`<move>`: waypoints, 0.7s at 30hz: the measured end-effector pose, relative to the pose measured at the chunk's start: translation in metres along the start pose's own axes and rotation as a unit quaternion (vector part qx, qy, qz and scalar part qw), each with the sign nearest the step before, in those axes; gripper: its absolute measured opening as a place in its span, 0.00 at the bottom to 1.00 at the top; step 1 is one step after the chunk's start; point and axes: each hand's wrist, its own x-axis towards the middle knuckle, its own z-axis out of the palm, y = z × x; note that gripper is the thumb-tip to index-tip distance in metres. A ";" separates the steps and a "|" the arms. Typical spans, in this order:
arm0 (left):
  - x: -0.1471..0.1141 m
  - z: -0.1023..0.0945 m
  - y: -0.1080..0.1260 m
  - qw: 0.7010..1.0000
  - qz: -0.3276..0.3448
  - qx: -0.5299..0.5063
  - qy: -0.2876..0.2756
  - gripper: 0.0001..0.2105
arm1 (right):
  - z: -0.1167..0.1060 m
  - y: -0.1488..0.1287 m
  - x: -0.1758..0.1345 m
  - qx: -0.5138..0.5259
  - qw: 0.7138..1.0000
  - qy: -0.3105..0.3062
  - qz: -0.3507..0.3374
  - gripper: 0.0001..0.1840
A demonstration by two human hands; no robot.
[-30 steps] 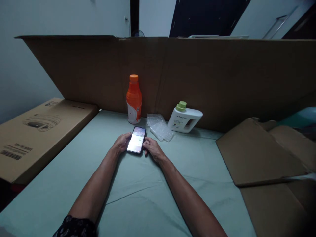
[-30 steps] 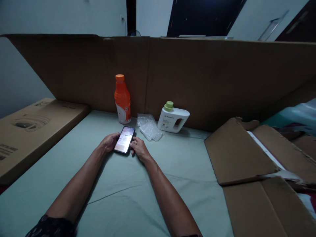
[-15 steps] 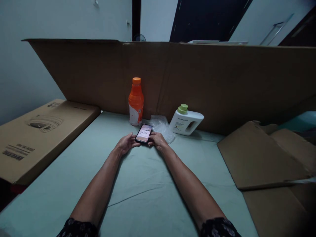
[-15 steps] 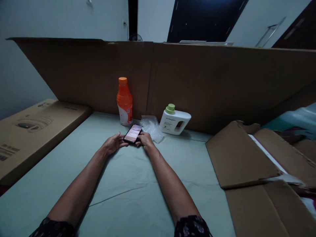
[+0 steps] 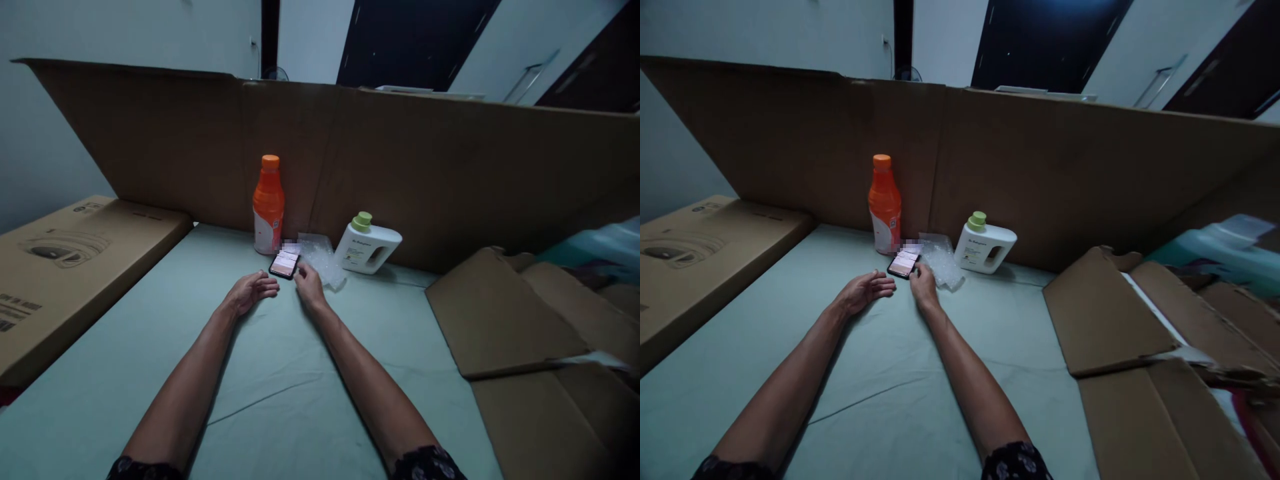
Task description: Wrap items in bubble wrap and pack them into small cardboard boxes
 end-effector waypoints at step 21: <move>-0.004 0.007 0.001 0.998 0.045 0.041 0.005 0.06 | -0.060 -0.014 -0.011 -0.415 0.887 -0.031 -0.200 0.18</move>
